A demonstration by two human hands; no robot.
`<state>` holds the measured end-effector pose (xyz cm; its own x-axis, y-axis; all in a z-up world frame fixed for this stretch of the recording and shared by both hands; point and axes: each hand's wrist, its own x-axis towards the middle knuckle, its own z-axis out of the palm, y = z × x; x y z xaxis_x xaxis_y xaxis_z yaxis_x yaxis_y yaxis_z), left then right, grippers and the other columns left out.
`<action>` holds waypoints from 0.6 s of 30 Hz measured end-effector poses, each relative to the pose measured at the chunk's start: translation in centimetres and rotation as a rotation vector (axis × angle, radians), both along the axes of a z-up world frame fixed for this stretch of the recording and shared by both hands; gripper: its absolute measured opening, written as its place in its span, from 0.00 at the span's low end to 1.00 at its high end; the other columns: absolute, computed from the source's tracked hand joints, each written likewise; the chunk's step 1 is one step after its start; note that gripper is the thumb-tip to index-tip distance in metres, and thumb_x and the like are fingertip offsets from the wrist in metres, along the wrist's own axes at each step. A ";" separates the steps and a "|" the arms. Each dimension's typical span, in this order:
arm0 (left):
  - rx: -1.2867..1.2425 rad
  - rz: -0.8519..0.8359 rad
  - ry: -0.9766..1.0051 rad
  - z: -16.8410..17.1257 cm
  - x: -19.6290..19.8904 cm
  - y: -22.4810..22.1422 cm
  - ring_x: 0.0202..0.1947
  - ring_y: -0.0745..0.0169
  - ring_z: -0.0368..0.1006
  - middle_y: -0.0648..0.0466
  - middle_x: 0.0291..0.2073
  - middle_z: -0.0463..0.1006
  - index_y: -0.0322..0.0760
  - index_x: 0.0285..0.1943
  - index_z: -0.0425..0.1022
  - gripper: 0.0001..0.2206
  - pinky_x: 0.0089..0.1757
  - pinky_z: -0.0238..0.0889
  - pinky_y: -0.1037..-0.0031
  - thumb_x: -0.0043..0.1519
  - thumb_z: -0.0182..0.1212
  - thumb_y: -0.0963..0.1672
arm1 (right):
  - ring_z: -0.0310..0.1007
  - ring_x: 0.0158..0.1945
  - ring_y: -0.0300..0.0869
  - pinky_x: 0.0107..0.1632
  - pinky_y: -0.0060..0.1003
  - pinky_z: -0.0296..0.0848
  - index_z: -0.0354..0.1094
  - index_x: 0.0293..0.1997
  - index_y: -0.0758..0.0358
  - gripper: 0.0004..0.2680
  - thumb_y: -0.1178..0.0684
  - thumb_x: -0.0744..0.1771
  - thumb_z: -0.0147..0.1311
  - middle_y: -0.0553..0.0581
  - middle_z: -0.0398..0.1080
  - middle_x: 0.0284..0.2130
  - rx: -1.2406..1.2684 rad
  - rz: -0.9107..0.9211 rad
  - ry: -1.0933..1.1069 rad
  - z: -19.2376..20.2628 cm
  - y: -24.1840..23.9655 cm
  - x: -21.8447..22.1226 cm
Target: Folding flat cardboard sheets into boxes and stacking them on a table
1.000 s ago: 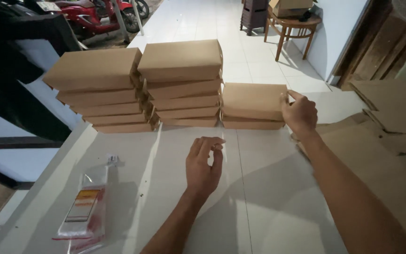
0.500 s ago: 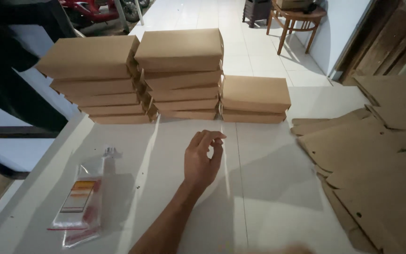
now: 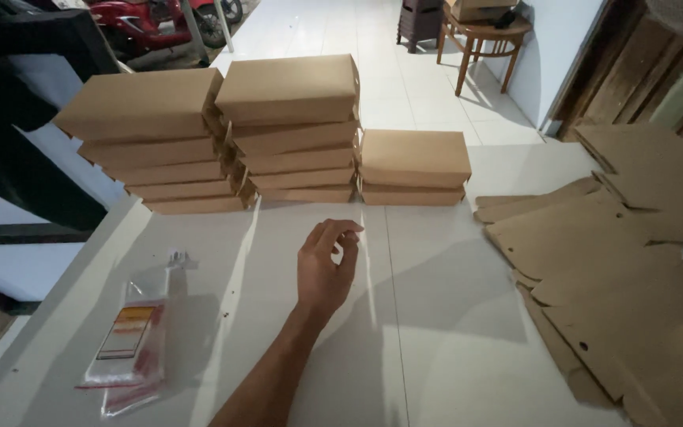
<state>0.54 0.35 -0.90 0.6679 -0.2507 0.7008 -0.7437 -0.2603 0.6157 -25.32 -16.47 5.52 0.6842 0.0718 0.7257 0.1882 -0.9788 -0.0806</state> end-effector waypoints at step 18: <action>0.035 -0.148 0.025 -0.7 0.0 0.0 0.20 0.68 0.62 0.56 0.25 0.71 0.38 0.32 0.68 0.06 0.24 0.57 0.78 0.54 0.46 0.38 | 0.66 0.45 0.37 0.50 0.32 0.63 0.57 0.49 0.35 0.15 0.34 0.60 0.33 0.44 0.64 0.45 -0.222 -0.964 0.603 -18.5 -14.9 3.7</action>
<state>0.58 0.40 -1.58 0.6386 -0.3720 0.6736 -0.7603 -0.1702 0.6268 -21.60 -31.35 -13.03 0.7547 -0.5833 0.3003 -0.6547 -0.6988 0.2880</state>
